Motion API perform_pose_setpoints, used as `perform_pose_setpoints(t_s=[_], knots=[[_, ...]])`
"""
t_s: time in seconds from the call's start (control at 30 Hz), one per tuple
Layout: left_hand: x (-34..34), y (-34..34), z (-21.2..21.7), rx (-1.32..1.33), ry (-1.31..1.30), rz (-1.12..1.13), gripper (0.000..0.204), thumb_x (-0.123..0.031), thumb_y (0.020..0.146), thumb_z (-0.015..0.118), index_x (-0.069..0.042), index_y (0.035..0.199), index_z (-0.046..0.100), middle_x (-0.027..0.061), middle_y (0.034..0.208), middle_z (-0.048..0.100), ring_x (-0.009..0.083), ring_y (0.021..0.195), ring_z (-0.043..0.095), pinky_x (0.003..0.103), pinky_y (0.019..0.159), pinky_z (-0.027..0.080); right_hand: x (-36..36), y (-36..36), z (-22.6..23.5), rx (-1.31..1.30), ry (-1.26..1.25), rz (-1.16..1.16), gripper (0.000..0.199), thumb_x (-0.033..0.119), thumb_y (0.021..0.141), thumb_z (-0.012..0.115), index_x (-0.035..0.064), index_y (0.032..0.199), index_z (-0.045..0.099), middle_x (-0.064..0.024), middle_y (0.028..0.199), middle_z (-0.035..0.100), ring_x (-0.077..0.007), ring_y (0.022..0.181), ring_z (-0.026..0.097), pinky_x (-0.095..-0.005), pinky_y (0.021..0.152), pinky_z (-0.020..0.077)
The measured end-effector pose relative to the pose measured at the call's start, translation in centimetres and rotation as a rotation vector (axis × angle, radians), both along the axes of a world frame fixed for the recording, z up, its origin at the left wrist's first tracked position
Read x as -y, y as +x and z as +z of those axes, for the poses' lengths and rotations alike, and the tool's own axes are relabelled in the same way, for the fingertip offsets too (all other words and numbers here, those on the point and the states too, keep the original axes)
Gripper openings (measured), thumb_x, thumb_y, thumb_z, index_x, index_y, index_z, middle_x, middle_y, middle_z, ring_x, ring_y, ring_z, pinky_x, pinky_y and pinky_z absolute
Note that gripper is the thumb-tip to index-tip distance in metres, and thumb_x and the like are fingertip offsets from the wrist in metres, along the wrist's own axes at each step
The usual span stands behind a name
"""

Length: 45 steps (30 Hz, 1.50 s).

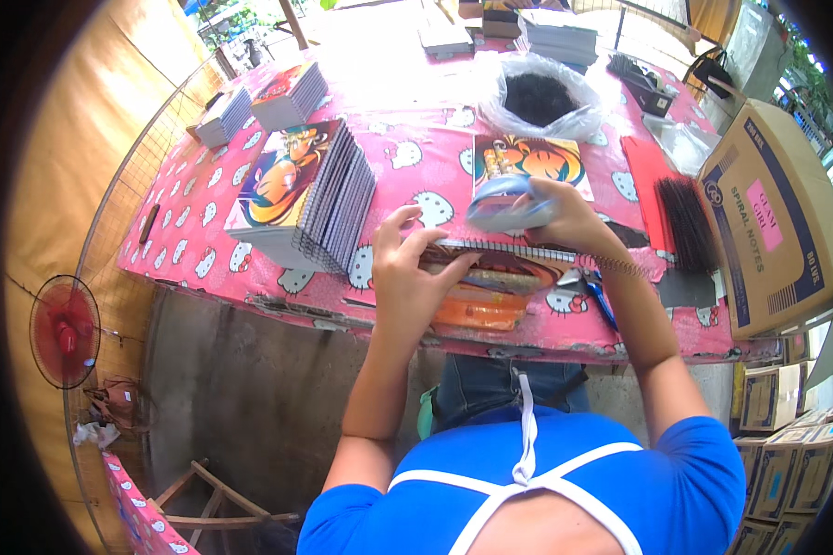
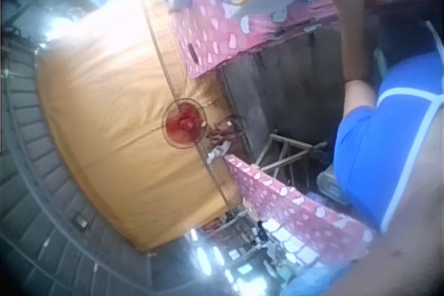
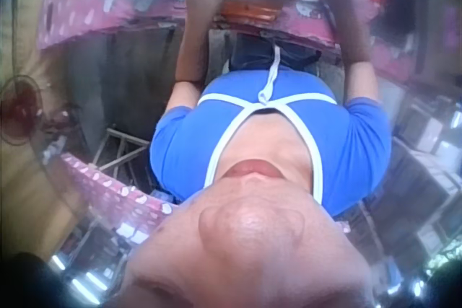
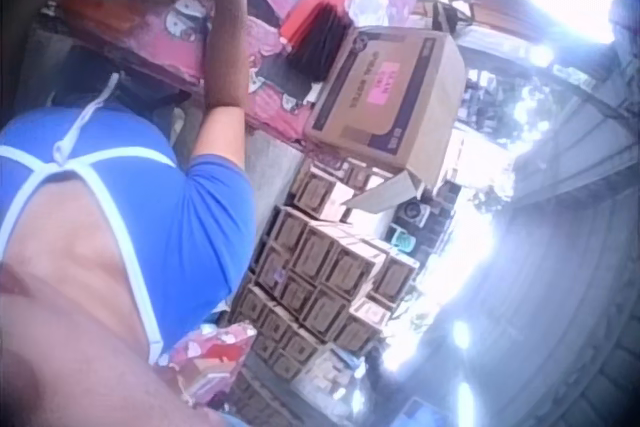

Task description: The person threads metal coils into the punched holes of notebook covers and paper stacks, then uses a tool to cut and bend the coil ends.

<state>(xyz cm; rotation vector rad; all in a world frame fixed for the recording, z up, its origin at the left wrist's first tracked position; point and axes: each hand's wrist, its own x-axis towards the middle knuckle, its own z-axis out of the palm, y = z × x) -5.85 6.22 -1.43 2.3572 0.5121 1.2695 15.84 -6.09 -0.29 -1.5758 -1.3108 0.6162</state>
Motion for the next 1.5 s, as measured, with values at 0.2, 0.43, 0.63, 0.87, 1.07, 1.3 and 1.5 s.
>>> perform_pose_setpoints(t_s=[0.2,0.43,0.63,0.87,1.07,1.3,1.5], knots=[[0.1,0.2,0.3,0.058,-0.238,-0.011,0.04,-0.019,0.057,0.089,-0.003,0.087,0.068,0.0161,0.116,0.058,0.0227,0.096,0.06,0.031,0.075,0.05,-1.5,0.0,0.3,0.126,0.014,0.047,0.049,0.001,0.063,0.072,-0.0026,0.111,0.06,-0.0071,0.097,0.065,-0.0113,0.089,0.06,-0.0282,0.081,0.0489],[-1.2,-0.5,-1.7,0.088,-0.381,-0.079,0.042,-0.009,0.065,0.086,-0.001,0.098,0.06,0.0047,0.098,0.06,0.0095,0.086,0.06,0.024,0.072,0.049,-3.3,-0.5,-1.4,0.051,-0.002,0.114,0.054,-0.006,0.063,0.069,-0.0005,0.116,0.06,-0.0039,0.098,0.065,-0.0098,0.093,0.06,-0.0242,0.084,0.0466],[-0.9,0.2,-2.1,0.462,-0.696,-0.244,0.042,0.004,0.072,0.078,0.001,0.107,0.054,0.0075,0.089,0.061,0.0139,0.084,0.061,0.026,0.083,0.051,-4.1,-0.1,-1.0,0.082,0.149,0.24,0.05,-0.006,0.062,0.067,-0.0004,0.112,0.061,-0.0044,0.095,0.065,-0.0104,0.088,0.059,-0.0256,0.08,0.0479],[-1.3,-0.6,-3.4,0.488,-0.879,-0.251,0.038,0.008,0.077,0.071,0.004,0.114,0.064,0.0071,0.099,0.064,0.0111,0.087,0.062,0.024,0.082,0.052,-5.0,-1.2,0.0,0.22,0.13,0.2,0.041,0.002,0.063,0.069,0.0007,0.103,0.059,-0.0093,0.086,0.066,-0.0227,0.082,0.065,-0.0364,0.07,0.0505],[-2.1,-1.9,-2.6,0.484,-1.031,-0.412,0.036,0.008,0.081,0.067,0.001,0.116,0.062,0.0069,0.098,0.063,0.0104,0.087,0.061,0.023,0.076,0.052,-3.0,-1.4,-1.8,0.689,-0.169,-0.192,0.036,0.017,0.07,0.069,0.0047,0.1,0.055,-0.0128,0.091,0.066,-0.0332,0.092,0.064,-0.0443,0.072,0.0509],[-4.2,-1.1,-3.6,0.386,-0.929,-0.685,0.025,0.006,0.085,0.064,-0.001,0.108,0.056,0.0029,0.094,0.059,0.0069,0.085,0.055,0.021,0.073,0.048,2.5,-1.2,-5.7,0.888,-0.193,-0.265,0.038,0.035,0.076,0.067,0.0065,0.096,0.052,-0.0115,0.09,0.06,-0.0316,0.091,0.062,-0.0416,0.07,0.0527],[-3.9,-0.8,-3.2,0.36,-0.931,-0.761,0.014,-0.006,0.092,0.06,-0.006,0.103,0.052,-0.0017,0.092,0.05,0.0052,0.086,0.048,0.02,0.074,0.045,4.9,-0.5,-7.3,0.988,-0.165,-0.493,0.036,0.029,0.073,0.069,0.0062,0.096,0.052,-0.0104,0.091,0.059,-0.0297,0.093,0.061,-0.0411,0.069,0.0533]])
